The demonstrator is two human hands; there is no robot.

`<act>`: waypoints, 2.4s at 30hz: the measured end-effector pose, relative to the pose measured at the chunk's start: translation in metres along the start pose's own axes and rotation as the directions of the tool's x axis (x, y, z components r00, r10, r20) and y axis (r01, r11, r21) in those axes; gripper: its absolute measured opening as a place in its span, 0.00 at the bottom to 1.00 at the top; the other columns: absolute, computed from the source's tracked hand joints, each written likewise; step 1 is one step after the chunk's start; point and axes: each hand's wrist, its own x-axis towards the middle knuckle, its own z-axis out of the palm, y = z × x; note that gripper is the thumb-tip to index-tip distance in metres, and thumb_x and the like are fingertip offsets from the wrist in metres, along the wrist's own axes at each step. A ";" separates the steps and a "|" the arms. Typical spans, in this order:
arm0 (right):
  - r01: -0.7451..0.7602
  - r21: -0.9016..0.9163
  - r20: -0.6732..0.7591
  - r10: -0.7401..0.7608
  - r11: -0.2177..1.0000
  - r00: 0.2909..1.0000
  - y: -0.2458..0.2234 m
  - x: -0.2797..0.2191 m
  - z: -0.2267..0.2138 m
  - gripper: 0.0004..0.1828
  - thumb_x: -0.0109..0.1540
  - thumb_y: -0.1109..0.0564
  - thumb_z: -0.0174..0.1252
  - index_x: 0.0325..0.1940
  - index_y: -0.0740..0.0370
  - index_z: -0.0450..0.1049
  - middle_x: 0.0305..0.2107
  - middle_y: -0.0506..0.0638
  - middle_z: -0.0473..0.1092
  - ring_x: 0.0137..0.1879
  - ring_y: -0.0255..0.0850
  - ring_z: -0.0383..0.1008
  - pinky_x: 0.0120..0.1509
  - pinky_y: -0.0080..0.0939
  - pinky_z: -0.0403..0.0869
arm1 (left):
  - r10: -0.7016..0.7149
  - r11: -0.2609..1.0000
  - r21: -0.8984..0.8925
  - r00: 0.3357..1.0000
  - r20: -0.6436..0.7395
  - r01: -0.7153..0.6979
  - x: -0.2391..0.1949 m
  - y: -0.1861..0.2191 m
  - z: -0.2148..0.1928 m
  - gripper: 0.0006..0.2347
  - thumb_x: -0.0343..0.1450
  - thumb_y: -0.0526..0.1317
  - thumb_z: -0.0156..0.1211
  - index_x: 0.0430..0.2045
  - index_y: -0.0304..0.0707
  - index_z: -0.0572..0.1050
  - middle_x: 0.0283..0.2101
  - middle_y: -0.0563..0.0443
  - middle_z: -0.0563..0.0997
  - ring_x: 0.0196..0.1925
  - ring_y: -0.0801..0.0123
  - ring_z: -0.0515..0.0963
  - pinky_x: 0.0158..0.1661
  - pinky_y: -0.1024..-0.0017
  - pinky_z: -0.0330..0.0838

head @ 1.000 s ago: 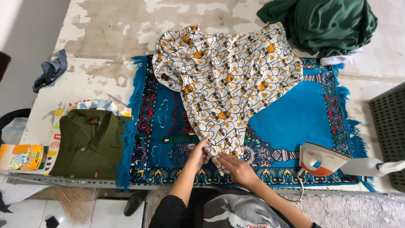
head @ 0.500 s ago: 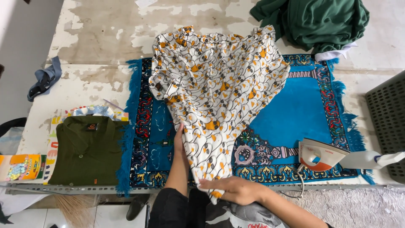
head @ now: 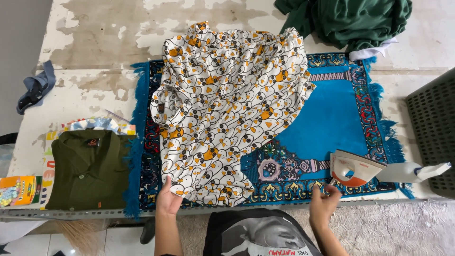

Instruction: The person irons a patterned shirt laid on a blue rug on a table. They spray water on the fabric, smooth it with their hands, and use an iron to press different sections. The shirt is repeatedly repositioned and smoothed during the process.

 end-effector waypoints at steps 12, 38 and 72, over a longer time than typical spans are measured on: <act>-0.079 -0.511 -0.170 -0.010 0.856 0.985 0.032 0.149 -0.061 0.27 0.58 0.43 0.59 0.51 0.68 0.72 0.37 0.64 0.74 0.42 0.60 0.74 0.42 0.62 0.72 | 0.003 0.995 0.102 0.999 0.054 -0.009 -0.001 -0.026 0.033 0.23 0.77 0.46 0.37 0.71 0.50 0.58 0.71 0.47 0.65 0.72 0.54 0.64 0.66 0.52 0.60; 0.002 -0.096 -0.431 -0.043 0.995 0.901 0.093 0.248 -0.285 0.18 0.64 0.66 0.60 0.58 0.68 0.71 0.47 0.61 0.74 0.29 0.43 0.80 0.28 0.31 0.82 | 0.347 0.908 0.305 0.925 -0.158 -0.288 0.015 -0.055 0.006 0.19 0.80 0.47 0.38 0.68 0.52 0.60 0.68 0.45 0.69 0.68 0.54 0.72 0.61 0.49 0.71; -0.178 -0.502 -0.383 -0.034 0.846 0.923 0.217 0.175 -0.183 0.13 0.73 0.54 0.55 0.49 0.71 0.71 0.47 0.68 0.67 0.50 0.59 0.68 0.53 0.59 0.71 | -0.040 0.775 0.550 0.893 -0.449 0.311 -0.031 -0.071 0.068 0.35 0.63 0.47 0.68 0.68 0.39 0.63 0.75 0.47 0.62 0.78 0.53 0.56 0.75 0.50 0.40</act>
